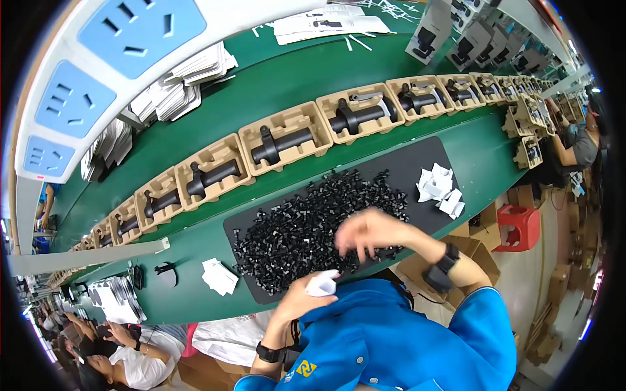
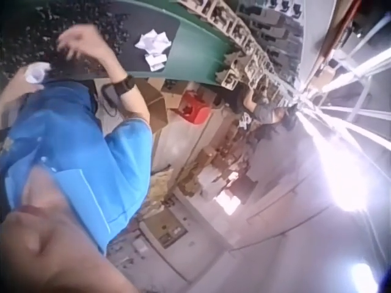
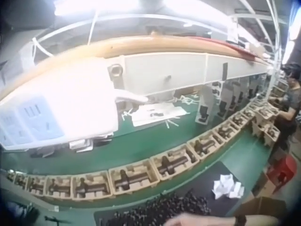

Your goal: The person folds a white paper insert, places a black plastic component inside it, and tucks the assembly into a cardboard tray containing a black cylindrical device. This process is repeated for several units along the assembly line.

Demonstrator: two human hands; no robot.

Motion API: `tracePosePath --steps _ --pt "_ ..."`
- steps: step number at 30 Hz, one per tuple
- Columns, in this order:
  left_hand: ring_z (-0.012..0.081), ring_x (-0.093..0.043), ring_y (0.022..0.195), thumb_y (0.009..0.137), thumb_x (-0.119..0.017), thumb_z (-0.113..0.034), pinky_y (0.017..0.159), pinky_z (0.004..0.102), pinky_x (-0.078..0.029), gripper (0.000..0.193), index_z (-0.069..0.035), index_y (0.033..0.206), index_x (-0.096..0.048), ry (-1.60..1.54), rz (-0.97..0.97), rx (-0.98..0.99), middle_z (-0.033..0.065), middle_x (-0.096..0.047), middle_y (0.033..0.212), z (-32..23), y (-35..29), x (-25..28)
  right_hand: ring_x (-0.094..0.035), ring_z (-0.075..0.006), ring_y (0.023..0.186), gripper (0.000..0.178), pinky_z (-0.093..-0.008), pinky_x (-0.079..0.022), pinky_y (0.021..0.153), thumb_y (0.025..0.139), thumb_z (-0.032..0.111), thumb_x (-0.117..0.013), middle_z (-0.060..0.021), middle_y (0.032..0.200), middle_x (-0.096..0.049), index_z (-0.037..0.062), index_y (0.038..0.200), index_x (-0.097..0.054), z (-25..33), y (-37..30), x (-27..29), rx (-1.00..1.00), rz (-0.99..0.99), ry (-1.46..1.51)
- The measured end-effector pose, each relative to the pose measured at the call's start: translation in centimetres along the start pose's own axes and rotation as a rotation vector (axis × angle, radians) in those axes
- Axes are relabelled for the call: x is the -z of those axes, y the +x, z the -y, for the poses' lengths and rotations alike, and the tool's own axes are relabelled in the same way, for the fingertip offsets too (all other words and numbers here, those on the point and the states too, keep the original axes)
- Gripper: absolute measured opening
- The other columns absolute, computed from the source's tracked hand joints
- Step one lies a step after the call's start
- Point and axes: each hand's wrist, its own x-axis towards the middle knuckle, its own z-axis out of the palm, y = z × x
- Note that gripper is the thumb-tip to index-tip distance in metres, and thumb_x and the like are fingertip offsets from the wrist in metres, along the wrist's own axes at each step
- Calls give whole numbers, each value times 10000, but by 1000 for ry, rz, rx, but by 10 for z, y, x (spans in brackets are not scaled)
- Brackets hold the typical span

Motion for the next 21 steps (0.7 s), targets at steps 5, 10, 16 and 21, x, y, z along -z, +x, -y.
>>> tracePosePath --steps 5,10,16,21 --pt "69 -562 810 719 -743 -50 711 210 -471 491 -44 1183 -583 -237 -101 114 8 -621 945 -12 -12 13 -578 -274 918 271 -397 -509 690 720 135 -655 -89 1002 -535 95 976 -576 -97 69 73 231 -764 -1260" --pt "70 -571 736 742 -713 -14 614 211 -488 470 -52 1190 -579 -334 -168 133 17 -614 889 -12 -15 11 -600 -268 824 167 -359 -516 641 739 139 -613 -92 875 -563 66 887 -585 -114 86 76 137 -640 -1530" --pt "132 -603 757 712 -705 51 632 257 -521 503 37 1184 -534 -415 -150 29 52 -612 851 -20 -13 16 -638 -237 728 152 -333 -541 587 792 86 -599 -117 831 -625 -24 894 -625 -69 51 46 377 -702 -1200" --pt "107 -591 813 702 -734 7 722 256 -492 510 7 1176 -544 -264 -77 -87 43 -628 907 -38 2 22 -616 -100 655 281 -232 -521 515 823 110 -661 -89 916 -677 11 1085 -634 64 -24 -50 107 -274 -131"
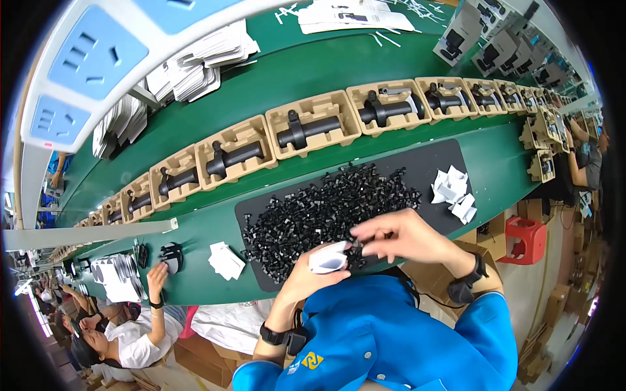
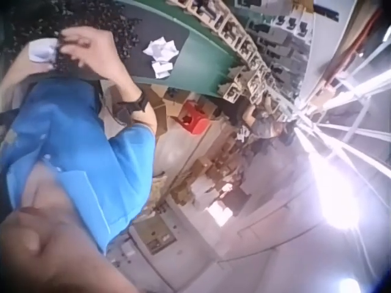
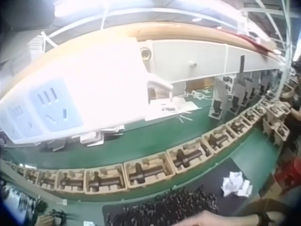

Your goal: The person folds a white paper insert, places a black plastic component inside it, and tucks the assembly into a cardboard tray containing a black cylindrical device. This process is repeated for several units along the assembly line.

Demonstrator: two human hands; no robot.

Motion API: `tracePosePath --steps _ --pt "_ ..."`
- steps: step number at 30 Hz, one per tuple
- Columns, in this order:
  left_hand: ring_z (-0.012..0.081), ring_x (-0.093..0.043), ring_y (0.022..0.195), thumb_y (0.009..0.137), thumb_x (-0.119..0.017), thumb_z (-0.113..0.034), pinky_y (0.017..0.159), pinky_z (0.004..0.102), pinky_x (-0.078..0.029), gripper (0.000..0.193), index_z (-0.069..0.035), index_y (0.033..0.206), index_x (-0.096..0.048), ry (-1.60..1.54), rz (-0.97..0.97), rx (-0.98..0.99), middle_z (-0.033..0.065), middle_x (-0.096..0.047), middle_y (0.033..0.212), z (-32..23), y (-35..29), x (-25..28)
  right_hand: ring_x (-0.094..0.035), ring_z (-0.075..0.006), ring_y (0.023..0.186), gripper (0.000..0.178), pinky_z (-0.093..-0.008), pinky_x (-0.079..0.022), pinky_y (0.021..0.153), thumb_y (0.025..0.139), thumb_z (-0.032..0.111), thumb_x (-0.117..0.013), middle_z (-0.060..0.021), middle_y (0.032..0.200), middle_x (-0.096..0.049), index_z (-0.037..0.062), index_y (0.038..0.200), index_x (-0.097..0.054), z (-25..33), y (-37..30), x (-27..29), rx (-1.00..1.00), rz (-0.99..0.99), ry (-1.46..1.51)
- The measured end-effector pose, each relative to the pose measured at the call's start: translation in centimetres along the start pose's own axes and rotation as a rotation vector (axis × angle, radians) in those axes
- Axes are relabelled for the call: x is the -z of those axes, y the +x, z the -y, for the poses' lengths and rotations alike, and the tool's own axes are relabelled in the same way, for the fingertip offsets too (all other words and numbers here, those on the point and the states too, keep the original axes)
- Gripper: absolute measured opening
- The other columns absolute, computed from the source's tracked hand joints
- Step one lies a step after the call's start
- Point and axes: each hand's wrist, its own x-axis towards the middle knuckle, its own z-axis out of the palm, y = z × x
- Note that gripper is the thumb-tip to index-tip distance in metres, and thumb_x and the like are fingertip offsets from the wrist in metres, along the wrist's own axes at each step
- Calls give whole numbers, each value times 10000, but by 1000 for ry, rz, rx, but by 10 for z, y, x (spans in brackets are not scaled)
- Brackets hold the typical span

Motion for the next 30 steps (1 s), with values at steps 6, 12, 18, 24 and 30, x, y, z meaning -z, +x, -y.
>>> tracePosePath --steps 6,12,18,24,30 --pt "151 -595 951 662 -764 -91 843 286 -474 559 4 1171 -553 185 76 -147 84 -630 1048 -31 -9 -3 -629 -183 669 229 -277 -533 555 705 106 -749 -40 858 -646 54 920 -689 -1 -12 -47 864 -255 -548" --pt "194 -611 998 624 -720 -69 876 303 -469 552 -51 1161 -597 336 189 -214 91 -626 1112 -34 -23 7 -584 -187 513 396 -292 -435 380 787 129 -614 -35 675 -576 106 1180 -565 14 -40 -60 482 114 -1061" --pt "179 -608 999 607 -727 -60 866 299 -470 623 -64 1210 -570 405 371 -211 80 -629 1106 -38 -24 4 -600 -275 497 254 -389 -473 413 732 67 -549 -110 586 -570 29 983 -542 2 -28 -86 395 202 -1094" --pt "161 -621 947 651 -734 20 848 292 -492 644 -18 1251 -503 348 -147 -417 86 -653 1014 -23 -40 4 -566 -292 427 261 -403 -467 405 771 87 -535 -89 508 -543 -9 1013 -553 20 -24 -66 340 121 -1152" --pt "148 -619 887 701 -752 17 790 275 -505 568 34 1215 -510 -124 -289 -425 120 -654 968 -15 -51 0 -604 -164 658 529 -277 -477 491 706 147 -767 -60 793 -602 66 1178 -543 26 -23 -72 558 -297 -552"
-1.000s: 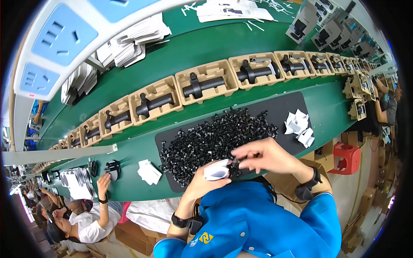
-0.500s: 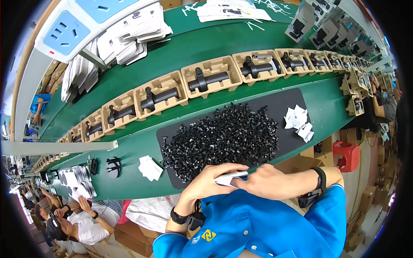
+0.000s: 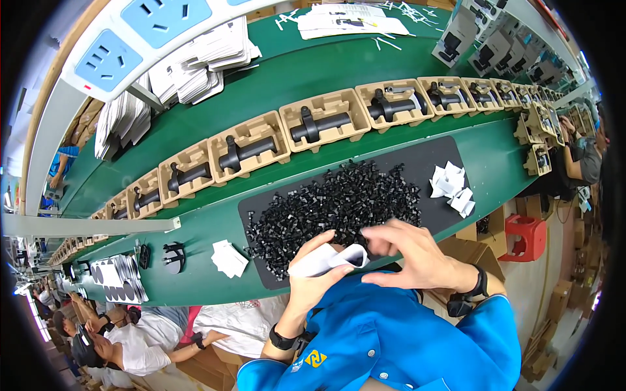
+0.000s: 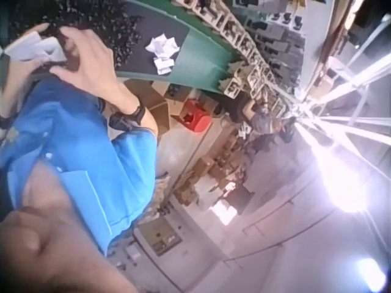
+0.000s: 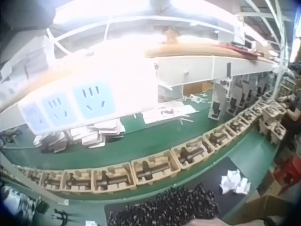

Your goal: The person folds a white paper insert, places a black plastic component inside it, and tucks the assembly into a cardboard tray containing a black cylindrical device. This process is repeated for several units along the assembly line.

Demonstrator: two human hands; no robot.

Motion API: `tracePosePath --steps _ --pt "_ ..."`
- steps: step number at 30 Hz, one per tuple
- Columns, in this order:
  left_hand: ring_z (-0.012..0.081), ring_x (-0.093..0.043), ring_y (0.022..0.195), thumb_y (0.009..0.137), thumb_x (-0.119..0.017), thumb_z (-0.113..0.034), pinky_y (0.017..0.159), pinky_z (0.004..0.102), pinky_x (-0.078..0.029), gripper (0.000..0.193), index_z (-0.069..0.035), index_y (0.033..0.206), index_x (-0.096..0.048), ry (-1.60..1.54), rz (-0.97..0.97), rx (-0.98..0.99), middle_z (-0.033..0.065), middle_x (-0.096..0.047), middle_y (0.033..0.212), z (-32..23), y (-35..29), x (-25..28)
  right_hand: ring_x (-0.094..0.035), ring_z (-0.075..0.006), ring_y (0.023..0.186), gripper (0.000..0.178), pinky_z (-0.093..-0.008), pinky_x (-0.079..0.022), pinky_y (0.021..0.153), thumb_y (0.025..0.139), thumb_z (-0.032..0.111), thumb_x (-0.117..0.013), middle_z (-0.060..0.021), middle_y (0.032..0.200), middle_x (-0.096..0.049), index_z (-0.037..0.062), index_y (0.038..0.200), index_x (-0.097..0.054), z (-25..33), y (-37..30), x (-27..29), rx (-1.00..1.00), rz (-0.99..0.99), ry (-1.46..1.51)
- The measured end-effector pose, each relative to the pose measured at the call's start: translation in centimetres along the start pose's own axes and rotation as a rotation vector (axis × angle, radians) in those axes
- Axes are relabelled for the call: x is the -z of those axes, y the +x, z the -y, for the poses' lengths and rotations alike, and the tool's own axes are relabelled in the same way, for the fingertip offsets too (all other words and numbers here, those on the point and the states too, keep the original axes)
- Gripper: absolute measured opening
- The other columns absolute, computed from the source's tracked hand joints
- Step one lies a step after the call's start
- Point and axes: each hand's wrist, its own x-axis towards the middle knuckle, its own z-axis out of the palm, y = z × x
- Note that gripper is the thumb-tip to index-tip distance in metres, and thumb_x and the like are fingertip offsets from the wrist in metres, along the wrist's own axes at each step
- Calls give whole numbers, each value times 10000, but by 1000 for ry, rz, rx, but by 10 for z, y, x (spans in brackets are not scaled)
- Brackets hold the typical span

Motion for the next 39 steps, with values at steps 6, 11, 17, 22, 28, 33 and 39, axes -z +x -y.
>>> tracePosePath --steps 6,11,17,22,28,33,39 --pt "195 -627 874 745 -655 75 737 295 -543 619 54 1305 -392 -39 -5 175 139 -617 1004 -9 1 -12 -556 -124 682 268 -232 -444 549 736 100 -744 -71 776 -596 -4 975 -681 -28 -17 -17 -160 1 350" --pt "250 -625 912 806 -574 68 674 353 -602 562 66 1322 -351 -123 -4 229 168 -587 1044 -4 6 -14 -556 -93 664 222 -214 -424 494 776 65 -689 -70 749 -595 -16 982 -677 -29 -13 -9 -234 71 258" --pt "181 -604 961 787 -654 25 726 301 -575 596 47 1317 -381 -145 37 330 123 -565 1148 -14 4 -9 -584 -77 668 159 -172 -479 486 788 35 -664 -69 856 -601 -10 939 -686 -31 -12 -7 -432 21 631" --pt "164 -617 902 682 -743 49 715 288 -565 724 29 1312 -386 -192 57 229 100 -588 1066 8 -2 -15 -603 -122 644 145 -235 -465 524 757 13 -689 -86 792 -645 6 901 -703 -24 -12 -19 -88 -111 289" --pt "159 -635 851 710 -719 45 710 269 -556 649 5 1290 -430 120 202 271 115 -616 1036 -15 -2 -7 -598 -114 583 92 -222 -454 494 799 27 -667 -96 742 -635 -23 872 -690 -16 -19 -17 -355 6 533" --pt "270 -630 928 743 -653 66 692 349 -592 616 71 1284 -360 -129 241 397 186 -589 1072 -14 -2 3 -583 -96 567 93 -199 -460 490 822 38 -656 -93 764 -621 -44 860 -675 -16 -21 -21 -505 26 753" --pt "231 -621 933 806 -622 24 676 326 -595 481 55 1246 -431 -144 85 363 159 -585 1078 -9 -7 -1 -586 -103 749 181 -218 -479 532 727 26 -728 -65 775 -606 -4 898 -676 -6 -17 -37 -378 -174 424"
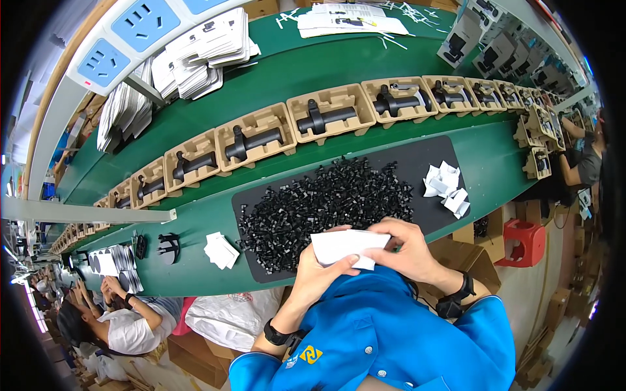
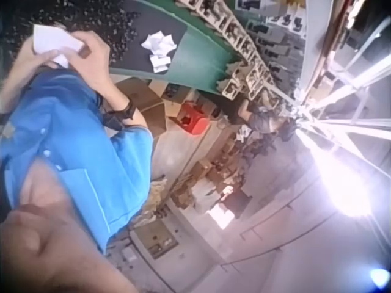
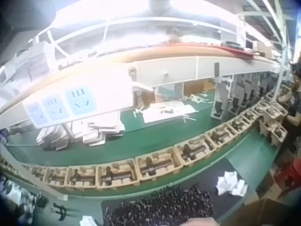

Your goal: The person folds a white paper insert, places a black plastic component inside it, and tucks the assembly into a cardboard tray containing a black cylindrical device. This process is repeated for several units along the assembly line.

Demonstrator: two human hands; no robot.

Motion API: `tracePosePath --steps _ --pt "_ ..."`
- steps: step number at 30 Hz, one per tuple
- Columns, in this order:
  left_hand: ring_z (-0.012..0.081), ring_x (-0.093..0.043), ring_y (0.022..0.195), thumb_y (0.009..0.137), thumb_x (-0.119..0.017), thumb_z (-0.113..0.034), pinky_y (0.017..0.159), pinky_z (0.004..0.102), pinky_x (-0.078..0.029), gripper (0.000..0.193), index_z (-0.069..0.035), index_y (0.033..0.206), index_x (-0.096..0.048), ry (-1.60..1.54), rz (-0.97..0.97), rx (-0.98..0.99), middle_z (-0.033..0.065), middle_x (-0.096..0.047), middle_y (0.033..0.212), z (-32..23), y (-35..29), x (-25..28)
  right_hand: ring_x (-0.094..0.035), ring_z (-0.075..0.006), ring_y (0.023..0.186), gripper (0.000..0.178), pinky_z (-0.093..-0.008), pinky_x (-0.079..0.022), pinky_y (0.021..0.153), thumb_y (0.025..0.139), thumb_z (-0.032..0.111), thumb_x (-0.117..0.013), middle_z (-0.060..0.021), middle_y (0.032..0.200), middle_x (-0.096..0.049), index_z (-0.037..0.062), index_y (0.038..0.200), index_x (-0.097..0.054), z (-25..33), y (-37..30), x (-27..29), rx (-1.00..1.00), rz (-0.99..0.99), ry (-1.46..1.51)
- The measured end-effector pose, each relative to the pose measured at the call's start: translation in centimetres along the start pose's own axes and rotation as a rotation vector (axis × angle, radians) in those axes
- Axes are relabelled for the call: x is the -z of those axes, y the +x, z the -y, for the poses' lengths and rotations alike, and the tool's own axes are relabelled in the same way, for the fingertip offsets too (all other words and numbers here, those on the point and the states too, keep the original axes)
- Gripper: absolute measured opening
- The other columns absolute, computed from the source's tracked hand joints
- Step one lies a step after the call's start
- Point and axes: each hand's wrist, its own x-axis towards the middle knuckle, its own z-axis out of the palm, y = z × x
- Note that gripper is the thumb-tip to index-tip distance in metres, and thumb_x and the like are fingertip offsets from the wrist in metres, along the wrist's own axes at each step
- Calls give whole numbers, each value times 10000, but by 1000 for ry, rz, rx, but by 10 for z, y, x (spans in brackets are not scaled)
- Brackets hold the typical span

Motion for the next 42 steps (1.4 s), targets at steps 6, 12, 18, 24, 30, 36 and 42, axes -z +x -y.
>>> tracePosePath --steps 6,12,18,24,30,36,42 --pt "258 -632 924 871 -528 -11 685 355 -598 332 59 1189 -466 -57 -38 22 171 -591 1068 16 -4 14 -592 -159 671 319 -224 -485 551 679 10 -685 -63 795 -622 29 997 -667 -23 -1 2 650 25 -570" --pt "261 -620 964 923 -453 -88 735 384 -587 300 32 1198 -458 -204 -100 -6 159 -587 1095 17 -5 11 -580 -162 789 465 -219 -503 590 680 88 -591 -88 1053 -578 -25 1130 -569 -19 -2 -1 880 156 -1006" --pt "249 -619 973 920 -471 -102 718 362 -585 306 25 1199 -466 -390 -149 -13 174 -585 1124 23 -2 11 -566 -189 864 465 -251 -510 639 682 90 -585 -123 1114 -542 -40 1128 -556 -23 1 -5 851 197 -997" --pt "217 -640 915 896 -550 -93 679 305 -583 296 31 1162 -514 -146 -227 -100 164 -609 1110 20 -6 7 -563 -245 914 472 -276 -511 651 666 15 -619 -111 1117 -546 -1 1135 -571 -19 2 -22 712 280 -922" --pt "196 -657 838 909 -543 -111 594 267 -571 283 38 1150 -538 -215 -274 -101 157 -636 1059 21 -27 43 -613 -123 727 148 -230 -497 543 756 28 -681 -87 901 -603 3 893 -629 -4 27 -35 45 438 -212" --pt "161 -648 793 875 -586 -79 581 254 -554 352 56 1190 -508 -69 -241 -210 151 -641 1042 9 -47 87 -582 -74 581 129 -206 -483 484 810 29 -664 -82 689 -630 -7 782 -544 -14 31 -104 -238 420 36" --pt "146 -647 812 828 -638 -50 609 269 -553 234 49 1040 -632 -23 -177 -110 119 -677 940 -10 -84 176 -610 -85 621 79 -208 -485 520 830 32 -645 -67 740 -655 -13 784 -599 -19 34 -192 -293 429 164"
